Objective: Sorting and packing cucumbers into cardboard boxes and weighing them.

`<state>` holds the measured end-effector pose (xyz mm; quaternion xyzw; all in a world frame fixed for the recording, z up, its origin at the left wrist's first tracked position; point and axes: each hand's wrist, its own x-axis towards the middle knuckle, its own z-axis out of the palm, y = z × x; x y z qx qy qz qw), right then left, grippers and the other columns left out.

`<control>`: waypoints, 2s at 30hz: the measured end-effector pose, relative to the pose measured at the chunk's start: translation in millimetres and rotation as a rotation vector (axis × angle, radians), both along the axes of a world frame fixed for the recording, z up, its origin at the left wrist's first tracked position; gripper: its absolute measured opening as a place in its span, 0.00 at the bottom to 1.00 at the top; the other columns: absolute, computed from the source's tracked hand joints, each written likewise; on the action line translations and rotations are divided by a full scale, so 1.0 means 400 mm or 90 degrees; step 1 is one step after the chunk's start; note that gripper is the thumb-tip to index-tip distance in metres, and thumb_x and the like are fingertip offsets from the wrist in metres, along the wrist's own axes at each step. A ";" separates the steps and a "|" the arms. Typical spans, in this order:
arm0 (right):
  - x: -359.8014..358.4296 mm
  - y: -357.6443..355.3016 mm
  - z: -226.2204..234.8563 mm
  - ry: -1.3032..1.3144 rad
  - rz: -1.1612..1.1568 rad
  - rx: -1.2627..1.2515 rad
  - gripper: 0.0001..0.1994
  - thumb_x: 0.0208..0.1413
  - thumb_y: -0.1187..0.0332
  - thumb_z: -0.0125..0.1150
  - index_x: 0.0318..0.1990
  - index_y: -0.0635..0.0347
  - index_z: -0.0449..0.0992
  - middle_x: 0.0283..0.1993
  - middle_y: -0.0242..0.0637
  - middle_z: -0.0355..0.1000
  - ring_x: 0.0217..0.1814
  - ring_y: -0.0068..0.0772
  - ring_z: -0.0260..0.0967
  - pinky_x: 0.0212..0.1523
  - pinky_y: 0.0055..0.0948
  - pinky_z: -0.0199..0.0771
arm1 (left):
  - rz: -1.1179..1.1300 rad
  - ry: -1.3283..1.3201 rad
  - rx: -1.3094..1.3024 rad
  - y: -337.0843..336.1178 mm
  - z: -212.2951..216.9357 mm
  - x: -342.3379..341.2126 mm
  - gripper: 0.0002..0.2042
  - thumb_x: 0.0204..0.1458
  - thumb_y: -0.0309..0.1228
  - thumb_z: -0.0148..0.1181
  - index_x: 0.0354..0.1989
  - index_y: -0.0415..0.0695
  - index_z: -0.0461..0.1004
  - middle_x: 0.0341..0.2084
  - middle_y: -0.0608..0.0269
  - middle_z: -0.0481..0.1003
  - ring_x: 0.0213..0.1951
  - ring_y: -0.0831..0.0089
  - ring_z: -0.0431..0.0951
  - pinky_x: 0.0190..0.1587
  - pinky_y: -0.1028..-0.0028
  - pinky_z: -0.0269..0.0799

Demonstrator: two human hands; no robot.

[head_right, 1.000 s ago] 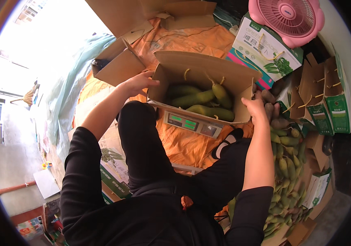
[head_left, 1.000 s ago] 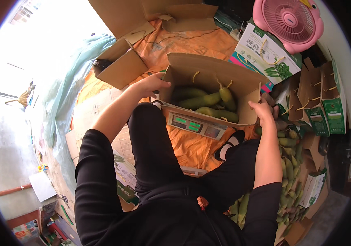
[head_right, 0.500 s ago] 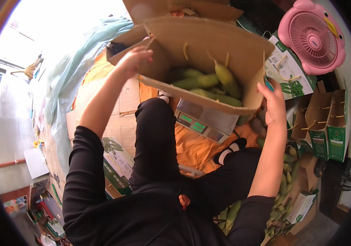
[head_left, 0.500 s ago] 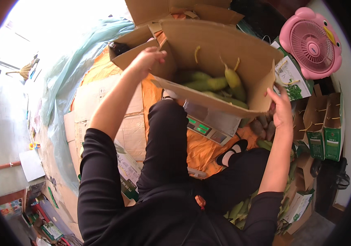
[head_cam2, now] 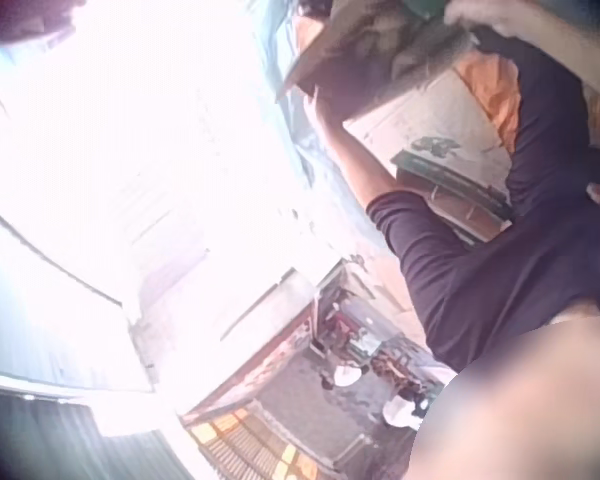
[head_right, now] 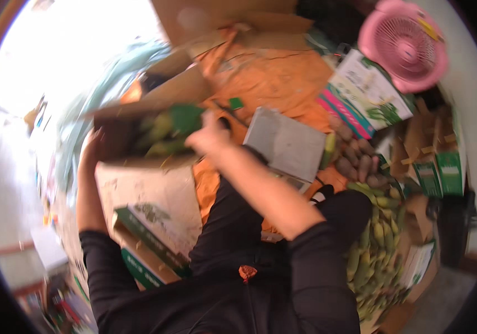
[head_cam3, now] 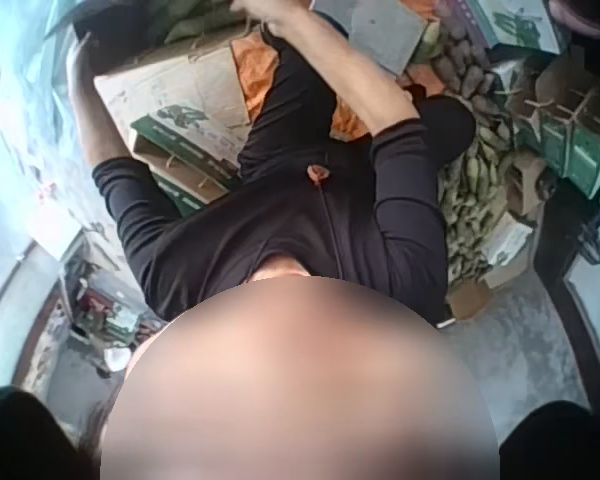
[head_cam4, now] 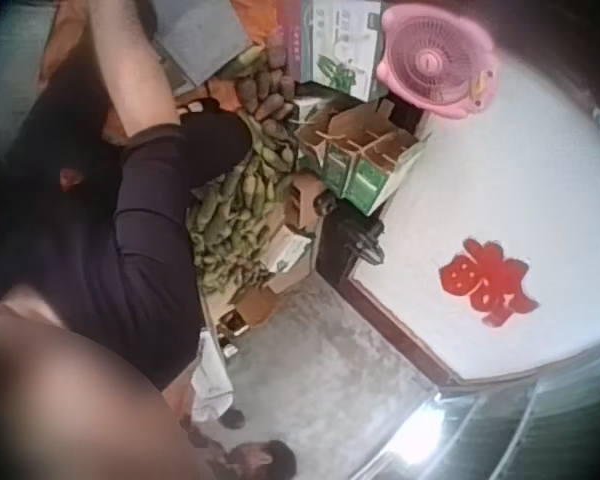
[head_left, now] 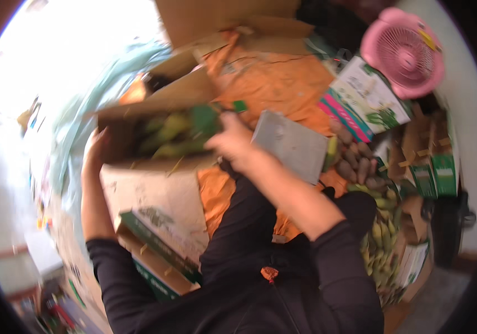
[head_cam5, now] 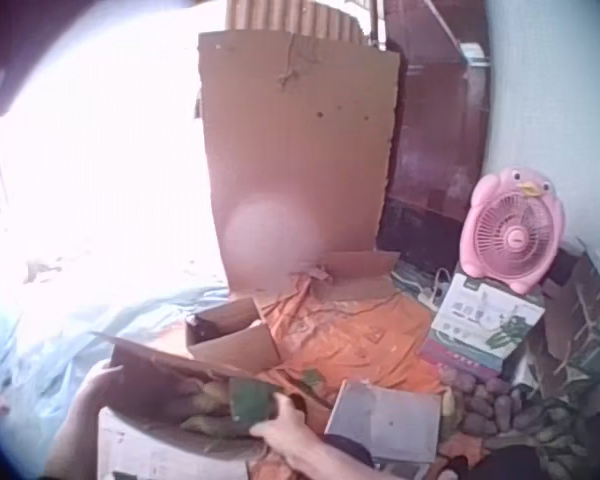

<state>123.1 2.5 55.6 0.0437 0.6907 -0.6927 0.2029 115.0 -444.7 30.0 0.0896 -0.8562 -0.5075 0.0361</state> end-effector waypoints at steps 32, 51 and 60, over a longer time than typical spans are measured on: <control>0.270 0.226 0.246 0.192 0.160 0.115 0.13 0.56 0.68 0.56 0.47 0.65 0.72 0.39 0.36 0.73 0.43 0.26 0.70 0.46 0.26 0.70 | 0.192 -0.387 -0.170 -0.112 -0.317 0.291 0.29 0.44 0.20 0.59 0.58 0.35 0.59 0.50 0.50 0.70 0.52 0.60 0.70 0.57 0.64 0.64; 0.258 0.991 0.143 0.208 -0.344 0.176 0.13 0.55 0.70 0.59 0.48 0.62 0.72 0.38 0.33 0.74 0.37 0.19 0.70 0.36 0.20 0.69 | 0.150 0.201 -0.238 0.346 0.062 0.070 0.17 0.56 0.28 0.53 0.54 0.38 0.69 0.46 0.57 0.74 0.47 0.66 0.73 0.51 0.67 0.67; 0.290 1.565 0.127 0.144 -0.932 0.058 0.27 0.47 0.76 0.59 0.58 0.60 0.61 0.38 0.42 0.70 0.27 0.28 0.71 0.23 0.26 0.67 | -0.476 0.353 -0.229 1.251 0.251 0.053 0.17 0.40 0.18 0.57 0.42 0.40 0.72 0.41 0.55 0.73 0.52 0.55 0.68 0.57 0.57 0.57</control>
